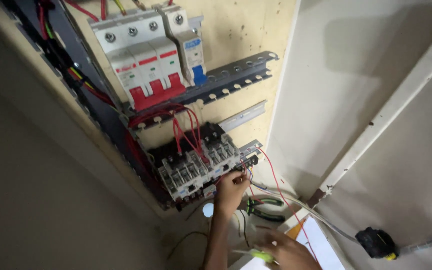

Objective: Wiring and connecting electrical components within a circuit breaker panel, including stripping wires and securing them into terminals.

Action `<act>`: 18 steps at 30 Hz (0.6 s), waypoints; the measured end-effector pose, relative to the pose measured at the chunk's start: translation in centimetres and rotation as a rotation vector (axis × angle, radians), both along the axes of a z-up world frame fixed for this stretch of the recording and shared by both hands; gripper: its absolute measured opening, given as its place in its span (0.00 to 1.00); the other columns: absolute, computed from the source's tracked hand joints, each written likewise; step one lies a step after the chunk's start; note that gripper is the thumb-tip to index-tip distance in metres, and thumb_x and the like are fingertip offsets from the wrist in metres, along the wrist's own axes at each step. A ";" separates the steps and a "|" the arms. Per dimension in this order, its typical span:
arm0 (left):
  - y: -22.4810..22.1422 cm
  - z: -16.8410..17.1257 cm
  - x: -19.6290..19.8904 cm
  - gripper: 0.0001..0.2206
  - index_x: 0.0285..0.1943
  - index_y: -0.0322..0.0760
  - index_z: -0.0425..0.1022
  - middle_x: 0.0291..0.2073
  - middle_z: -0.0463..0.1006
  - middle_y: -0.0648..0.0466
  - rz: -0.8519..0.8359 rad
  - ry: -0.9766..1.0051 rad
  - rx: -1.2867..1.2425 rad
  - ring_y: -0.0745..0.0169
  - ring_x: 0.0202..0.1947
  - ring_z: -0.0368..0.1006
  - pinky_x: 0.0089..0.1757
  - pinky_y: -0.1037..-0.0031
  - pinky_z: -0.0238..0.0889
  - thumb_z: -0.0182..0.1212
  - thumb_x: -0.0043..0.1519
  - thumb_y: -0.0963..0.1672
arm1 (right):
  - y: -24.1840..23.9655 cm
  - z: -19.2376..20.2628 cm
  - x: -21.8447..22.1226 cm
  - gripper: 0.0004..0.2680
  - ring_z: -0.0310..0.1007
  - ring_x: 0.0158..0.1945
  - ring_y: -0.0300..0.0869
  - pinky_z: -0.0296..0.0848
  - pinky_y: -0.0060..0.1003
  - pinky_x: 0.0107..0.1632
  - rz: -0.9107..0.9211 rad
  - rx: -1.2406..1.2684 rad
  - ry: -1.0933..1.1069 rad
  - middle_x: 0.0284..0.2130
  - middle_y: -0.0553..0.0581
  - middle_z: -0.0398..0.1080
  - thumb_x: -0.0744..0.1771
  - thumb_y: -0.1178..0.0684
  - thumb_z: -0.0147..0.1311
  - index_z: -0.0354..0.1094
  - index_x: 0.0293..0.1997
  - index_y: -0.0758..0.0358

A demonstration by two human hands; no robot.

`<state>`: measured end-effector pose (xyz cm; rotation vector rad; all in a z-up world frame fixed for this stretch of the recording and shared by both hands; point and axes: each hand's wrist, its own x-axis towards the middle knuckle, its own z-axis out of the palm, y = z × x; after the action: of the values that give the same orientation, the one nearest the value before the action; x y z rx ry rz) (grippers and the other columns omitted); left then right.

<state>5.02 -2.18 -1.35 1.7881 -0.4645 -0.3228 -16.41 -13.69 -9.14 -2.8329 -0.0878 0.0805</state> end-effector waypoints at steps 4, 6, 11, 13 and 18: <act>0.2 0.8 -0.8 0.09 0.35 0.41 0.84 0.22 0.76 0.61 0.050 -0.018 0.072 0.72 0.29 0.66 0.34 0.74 0.60 0.62 0.53 0.47 | 3.9 7.0 3.6 0.17 0.72 0.44 0.50 0.70 0.49 0.43 0.040 0.036 -0.126 0.34 0.49 0.73 0.52 0.51 0.69 0.75 0.42 0.45; 0.3 0.2 -0.7 0.08 0.36 0.39 0.84 0.25 0.79 0.61 -0.013 -0.074 0.021 0.74 0.31 0.68 0.36 0.76 0.60 0.64 0.57 0.47 | 4.6 9.5 4.7 0.07 0.72 0.41 0.53 0.69 0.48 0.42 0.139 0.127 -0.181 0.30 0.50 0.74 0.58 0.50 0.68 0.77 0.34 0.47; 0.4 0.5 -1.7 0.08 0.30 0.39 0.79 0.19 0.69 0.62 -0.021 -0.182 -0.010 0.76 0.28 0.60 0.33 0.75 0.56 0.62 0.58 0.46 | 6.5 5.2 6.6 0.15 0.65 0.51 0.57 0.65 0.54 0.49 0.168 -0.068 -0.224 0.44 0.58 0.72 0.56 0.61 0.57 0.76 0.44 0.60; 0.3 0.1 -1.5 0.08 0.32 0.38 0.82 0.19 0.72 0.62 0.001 -0.239 -0.042 0.77 0.29 0.62 0.33 0.76 0.58 0.63 0.58 0.46 | 5.9 5.4 6.2 0.17 0.60 0.56 0.58 0.60 0.56 0.53 0.167 -0.053 -0.218 0.53 0.60 0.67 0.57 0.60 0.58 0.73 0.51 0.68; 0.9 -0.8 -0.9 0.12 0.45 0.37 0.85 0.29 0.81 0.59 -0.033 -0.032 -0.076 0.72 0.33 0.71 0.38 0.76 0.64 0.65 0.59 0.47 | 2.1 1.8 4.6 0.13 0.66 0.52 0.53 0.67 0.55 0.55 -0.554 -0.207 -0.364 0.43 0.51 0.69 0.62 0.34 0.55 0.68 0.47 0.39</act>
<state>4.07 -1.30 -2.11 1.7149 -0.5232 -0.2964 -11.79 -11.63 -7.30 -2.9233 0.6562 -0.5743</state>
